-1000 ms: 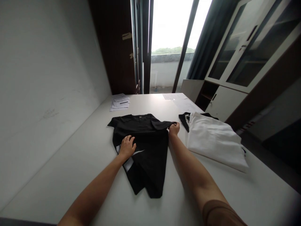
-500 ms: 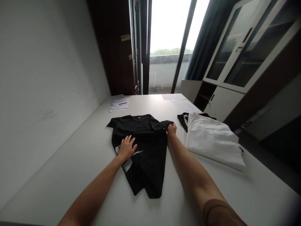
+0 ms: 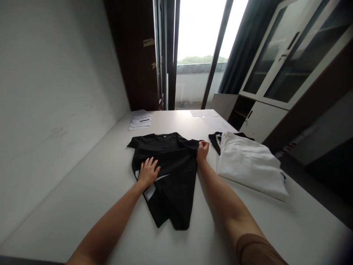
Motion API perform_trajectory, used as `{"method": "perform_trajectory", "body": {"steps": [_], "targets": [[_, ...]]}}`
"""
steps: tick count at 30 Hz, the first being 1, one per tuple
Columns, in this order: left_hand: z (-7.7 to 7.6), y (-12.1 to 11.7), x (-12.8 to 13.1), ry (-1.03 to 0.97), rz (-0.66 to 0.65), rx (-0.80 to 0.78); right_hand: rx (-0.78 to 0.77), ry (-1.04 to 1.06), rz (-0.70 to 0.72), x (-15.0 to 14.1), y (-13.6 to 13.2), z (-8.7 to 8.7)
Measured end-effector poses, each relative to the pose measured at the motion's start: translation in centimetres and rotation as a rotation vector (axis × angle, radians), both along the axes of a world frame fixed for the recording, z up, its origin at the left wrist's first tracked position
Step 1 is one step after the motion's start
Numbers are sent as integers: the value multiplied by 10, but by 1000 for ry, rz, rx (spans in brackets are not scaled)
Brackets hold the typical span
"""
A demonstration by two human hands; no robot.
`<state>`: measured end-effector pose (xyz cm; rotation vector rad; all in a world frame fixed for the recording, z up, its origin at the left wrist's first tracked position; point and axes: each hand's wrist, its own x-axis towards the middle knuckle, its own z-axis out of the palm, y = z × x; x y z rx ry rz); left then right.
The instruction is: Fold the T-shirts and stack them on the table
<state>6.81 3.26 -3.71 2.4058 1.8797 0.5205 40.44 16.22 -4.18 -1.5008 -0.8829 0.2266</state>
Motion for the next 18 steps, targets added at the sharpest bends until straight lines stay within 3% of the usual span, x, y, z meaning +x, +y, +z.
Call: {"method": "perform_trajectory", "body": {"steps": [3, 7, 10, 16, 18], "targets": [[0, 0, 0, 17, -6, -4, -13, -270, 50, -9, -10, 8], [1, 0, 0, 24, -7, -7, -183, -531, 272, -30, -22, 15], [2, -1, 0, 24, -8, -16, -206, -678, 407, -43, -28, 19], [5, 0, 0, 31, -6, -22, -276, -793, 576, -51, -40, 26], [12, -3, 1, 29, -11, -5, -223, -797, 616, -52, -42, 27]]}}
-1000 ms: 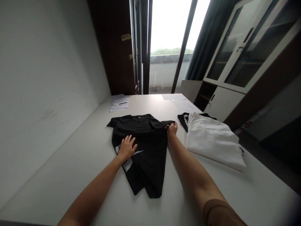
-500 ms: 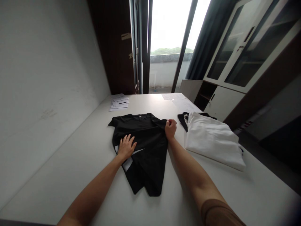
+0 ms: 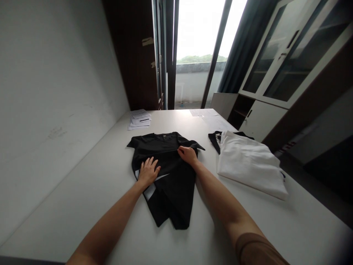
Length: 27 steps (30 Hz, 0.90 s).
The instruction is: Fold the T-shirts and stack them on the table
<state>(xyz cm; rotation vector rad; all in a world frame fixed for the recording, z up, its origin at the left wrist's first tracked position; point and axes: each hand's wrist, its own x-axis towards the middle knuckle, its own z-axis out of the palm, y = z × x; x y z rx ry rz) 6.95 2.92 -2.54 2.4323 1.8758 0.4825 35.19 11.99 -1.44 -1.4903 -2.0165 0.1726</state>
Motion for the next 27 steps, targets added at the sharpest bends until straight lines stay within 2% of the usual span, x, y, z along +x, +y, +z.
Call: {"method": "perform_trajectory", "body": {"steps": [3, 5, 7, 9, 11, 15, 18, 21, 22, 24, 27], "targets": [[15, -14, 10, -10, -87, 111, 56, 131, 168, -5, -1, -2], [24, -28, 21, -31, -242, 160, 65, 209, 282, -10, 0, -5], [30, -43, 34, -55, -460, 120, 64, 193, 342, -15, 4, -10], [32, -54, 45, -63, -634, 40, 48, 106, 303, -17, 8, -16], [32, -59, 51, -51, -700, -29, 9, 16, 195, -15, 14, -22], [30, -57, 54, -47, -676, -125, -67, -127, -47, 0, 23, -28], [27, -52, 51, -132, -640, -139, -61, -218, -226, 13, 24, -24], [23, -43, 44, -219, -487, -84, 36, -215, -343, 20, 21, -15], [21, -39, 40, -240, -409, -62, 62, -192, -334, 19, 20, -13], [17, -28, 32, -256, -267, -31, 48, -143, -217, 12, 17, -9], [10, -12, 21, -211, -171, -7, -72, -104, -1, -5, 15, -13]]}}
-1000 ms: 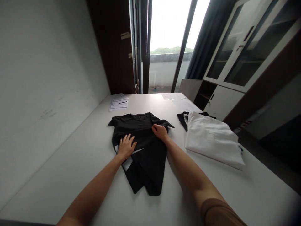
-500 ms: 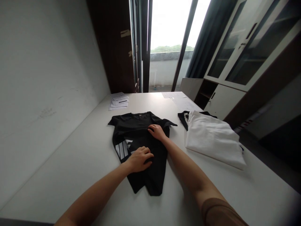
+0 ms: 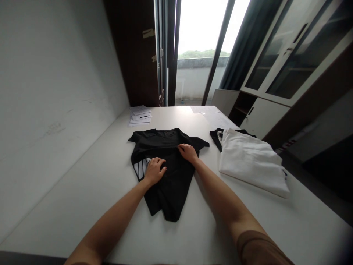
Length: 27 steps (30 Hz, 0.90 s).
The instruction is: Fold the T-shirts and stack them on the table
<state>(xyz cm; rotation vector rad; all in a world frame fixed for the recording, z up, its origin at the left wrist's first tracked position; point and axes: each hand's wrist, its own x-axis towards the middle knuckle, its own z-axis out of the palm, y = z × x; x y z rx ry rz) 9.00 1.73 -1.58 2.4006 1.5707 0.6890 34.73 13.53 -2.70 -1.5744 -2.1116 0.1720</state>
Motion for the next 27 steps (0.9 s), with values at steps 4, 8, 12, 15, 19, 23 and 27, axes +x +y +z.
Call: {"method": "perform_trajectory", "body": {"steps": [4, 8, 12, 15, 19, 23, 27], "targets": [[-7, 8, -5, 37, -48, 53, -76, -36, -126, -12, 3, -12], [-8, 10, -6, 12, 12, 42, -143, -105, -340, 4, 6, -16], [-10, 17, -14, 39, 97, 24, -126, -118, -522, 28, 8, -13], [-12, 26, -27, 105, 110, 16, -125, -111, -513, 32, 7, -12], [-8, 34, -44, 170, 88, -14, -115, -143, -363, 16, 4, -15], [1, 24, -41, 247, 75, 39, -65, -156, -292, 5, 2, -17], [10, 2, -21, 282, -28, 115, -61, -153, -232, 14, 5, -17]]}}
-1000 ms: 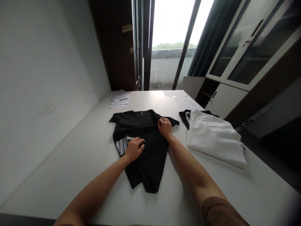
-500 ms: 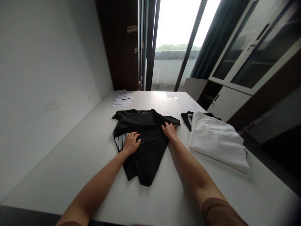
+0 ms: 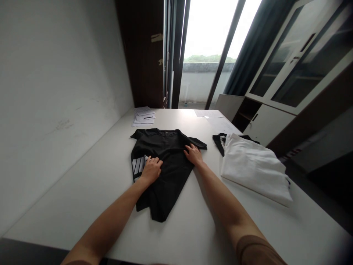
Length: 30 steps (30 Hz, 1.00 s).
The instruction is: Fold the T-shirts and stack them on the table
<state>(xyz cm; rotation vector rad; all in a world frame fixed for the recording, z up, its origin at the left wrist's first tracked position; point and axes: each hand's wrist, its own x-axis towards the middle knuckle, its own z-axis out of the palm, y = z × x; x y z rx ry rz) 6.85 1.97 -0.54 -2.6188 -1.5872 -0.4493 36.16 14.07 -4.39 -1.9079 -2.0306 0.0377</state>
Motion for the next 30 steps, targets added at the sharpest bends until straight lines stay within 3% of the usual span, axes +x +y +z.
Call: {"method": "perform_trajectory", "body": {"steps": [5, 8, 11, 16, 20, 26, 30], "targets": [[13, -25, 25, -94, -352, -92, 15, 55, 0, 13, 5, 2], [21, -38, 37, -105, -446, -181, 50, 72, -25, 15, 6, 4], [25, -50, 47, -47, -413, -241, 63, 69, -42, 14, 5, 6], [25, -60, 58, 60, -217, -260, 26, 54, -102, 16, 6, 5], [32, -53, 53, 110, -283, -376, -38, 82, -109, 20, 11, 0], [46, -35, 20, 121, -445, -577, -60, 86, -94, 23, 16, -3], [54, -31, 5, 157, -448, -629, -47, 28, -70, 23, 16, -3]]}}
